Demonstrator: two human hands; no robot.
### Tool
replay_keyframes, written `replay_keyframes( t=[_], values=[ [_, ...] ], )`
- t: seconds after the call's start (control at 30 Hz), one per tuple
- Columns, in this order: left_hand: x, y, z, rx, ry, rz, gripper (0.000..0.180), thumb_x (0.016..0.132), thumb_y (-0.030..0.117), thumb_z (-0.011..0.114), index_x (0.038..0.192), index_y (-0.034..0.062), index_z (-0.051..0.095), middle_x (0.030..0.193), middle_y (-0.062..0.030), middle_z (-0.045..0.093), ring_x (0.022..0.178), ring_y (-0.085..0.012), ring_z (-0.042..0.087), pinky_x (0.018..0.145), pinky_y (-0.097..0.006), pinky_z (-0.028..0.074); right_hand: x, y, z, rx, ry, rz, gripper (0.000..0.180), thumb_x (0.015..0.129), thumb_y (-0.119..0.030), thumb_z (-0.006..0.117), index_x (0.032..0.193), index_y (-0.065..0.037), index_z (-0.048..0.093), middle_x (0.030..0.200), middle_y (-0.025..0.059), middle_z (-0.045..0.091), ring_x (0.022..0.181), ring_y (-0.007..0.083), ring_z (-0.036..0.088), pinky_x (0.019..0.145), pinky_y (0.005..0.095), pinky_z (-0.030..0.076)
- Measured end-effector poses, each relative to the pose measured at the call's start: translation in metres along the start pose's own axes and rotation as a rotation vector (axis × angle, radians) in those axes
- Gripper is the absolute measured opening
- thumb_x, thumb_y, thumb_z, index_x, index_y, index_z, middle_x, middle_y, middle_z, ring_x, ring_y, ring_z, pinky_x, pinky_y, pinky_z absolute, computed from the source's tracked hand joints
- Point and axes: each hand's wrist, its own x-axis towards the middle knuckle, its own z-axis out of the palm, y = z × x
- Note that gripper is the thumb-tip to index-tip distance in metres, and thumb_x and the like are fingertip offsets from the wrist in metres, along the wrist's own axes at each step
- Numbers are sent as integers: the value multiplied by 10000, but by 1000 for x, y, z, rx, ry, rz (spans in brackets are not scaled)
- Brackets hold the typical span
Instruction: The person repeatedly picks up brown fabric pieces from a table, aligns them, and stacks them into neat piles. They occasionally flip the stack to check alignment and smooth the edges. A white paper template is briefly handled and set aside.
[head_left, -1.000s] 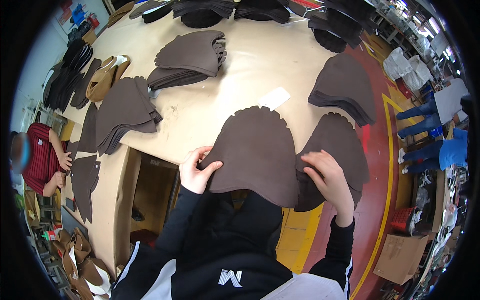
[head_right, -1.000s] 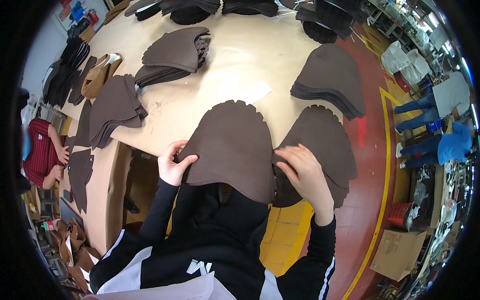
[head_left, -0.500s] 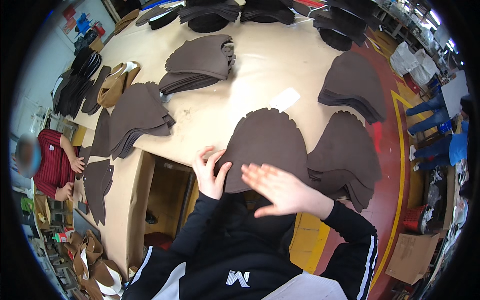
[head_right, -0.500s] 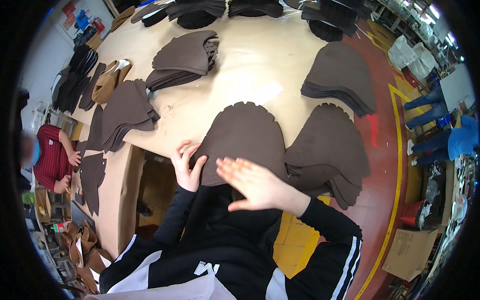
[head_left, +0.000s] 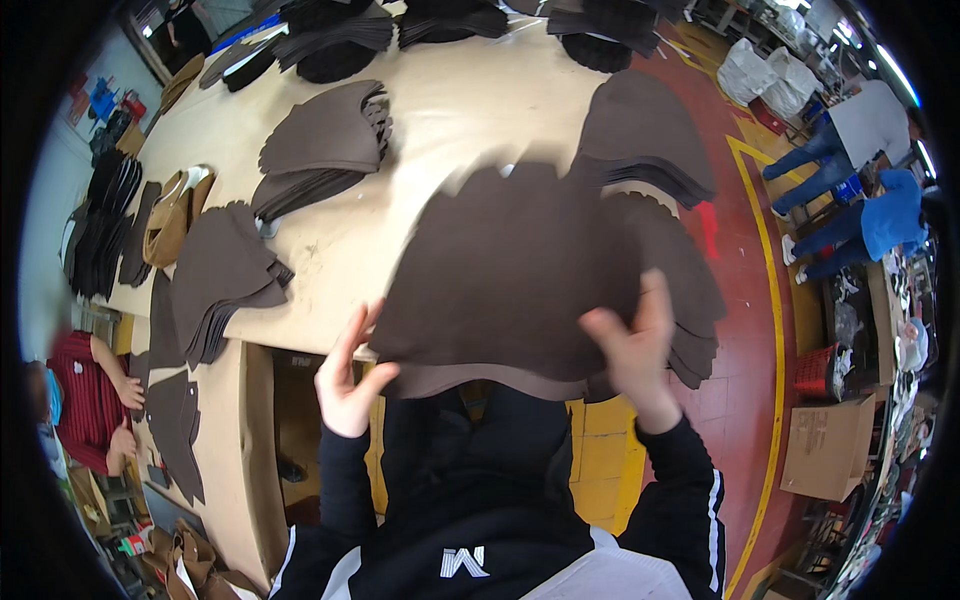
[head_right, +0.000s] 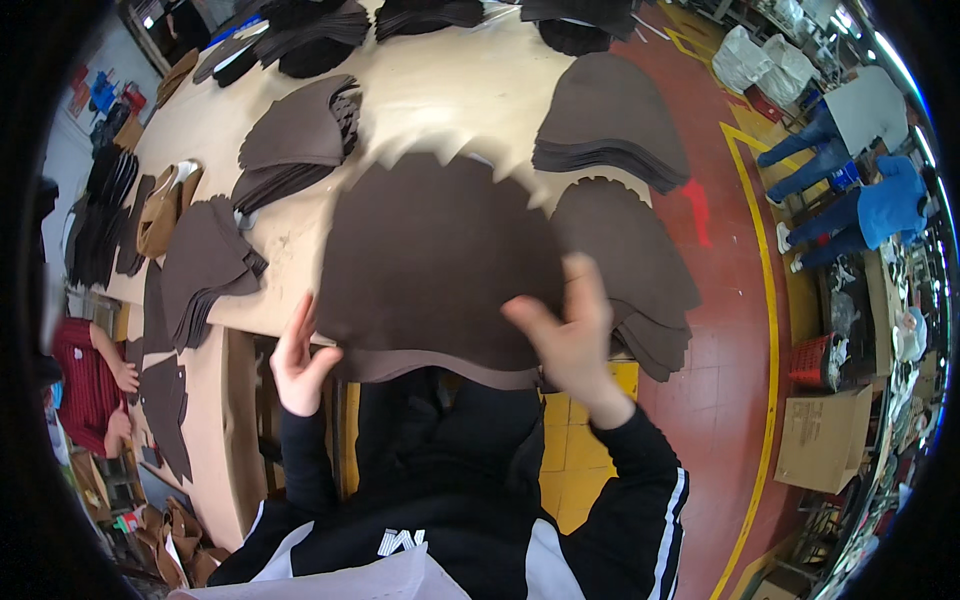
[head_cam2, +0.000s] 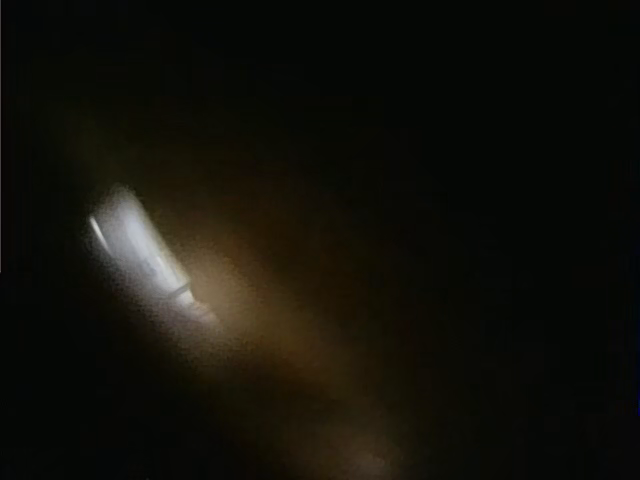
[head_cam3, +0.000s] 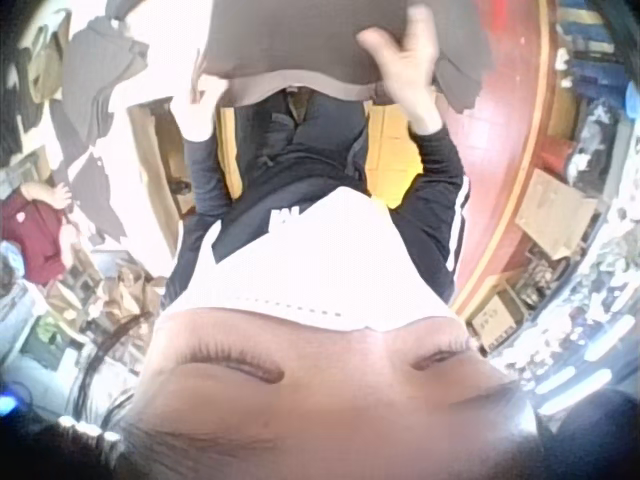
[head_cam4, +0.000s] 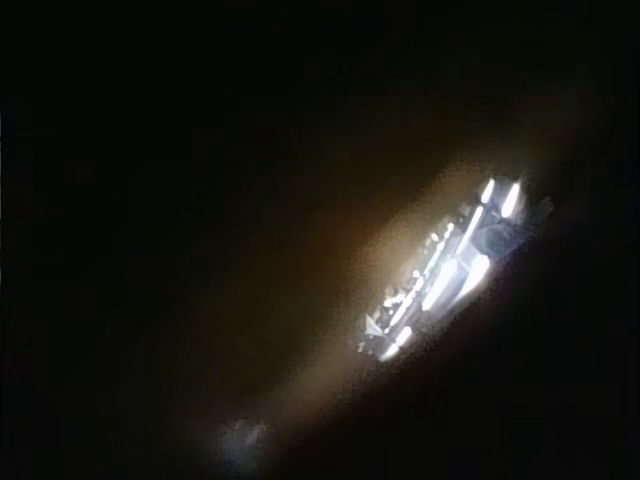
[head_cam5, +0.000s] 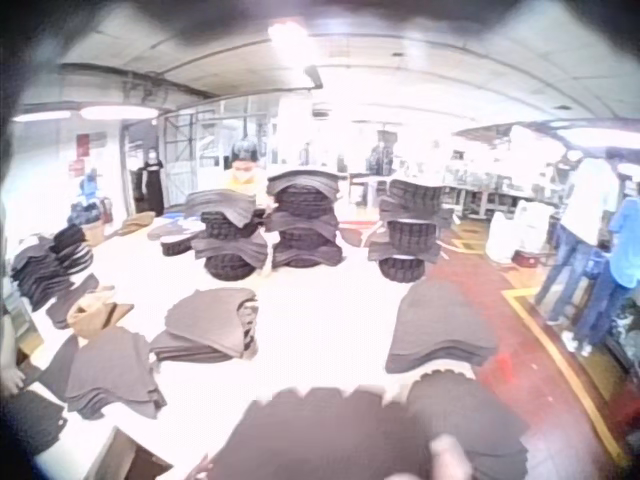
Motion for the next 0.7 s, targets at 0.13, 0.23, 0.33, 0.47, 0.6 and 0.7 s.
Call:
replay_keyframes(
  t=[0.13,0.23,0.33,0.47,0.6,0.7],
  values=[
    [8,-4,12,468,-69,-92,920,648,253,912,1437,100,464,1119,-82,567,848,-219,558,805,-346,488,39,-5,-79,406,164,213,551,854,-15,710,1355,6,481,1245,103,604,1100,184,594,971,321,474],
    [11,-19,16,232,-87,-321,643,685,162,890,1257,47,621,1008,-47,571,801,-148,536,754,-303,488,48,13,-115,-322,183,386,646,853,-32,706,1436,-16,426,1297,137,583,1184,224,563,1010,360,456],
    [14,-29,21,62,-11,-353,552,702,134,868,1201,45,650,1025,-54,605,890,-145,578,803,-282,477,43,27,-105,-919,129,47,600,868,-80,695,1423,-40,469,1379,170,533,1279,299,509,1071,395,401],
    [14,-22,26,391,59,-134,492,693,118,853,1145,67,664,1050,-81,626,968,-192,600,894,-318,473,57,29,-38,-547,-173,-153,531,888,-128,684,1380,-22,517,1435,179,483,1351,332,440,1114,432,354],
    [11,-17,26,326,40,-198,344,839,77,735,1173,46,657,1080,-104,662,944,-162,612,899,-302,476,68,47,54,-927,-568,-419,761,924,-477,598,1467,8,375,1513,229,383,1416,359,356,1169,463,261],
    [7,-24,26,101,105,-187,285,911,49,642,1194,16,644,1016,-105,693,878,-144,626,831,-281,496,36,53,89,-946,-837,-613,936,884,-653,521,1493,26,312,1571,231,274,1463,337,277,1185,490,213]
  ],
)
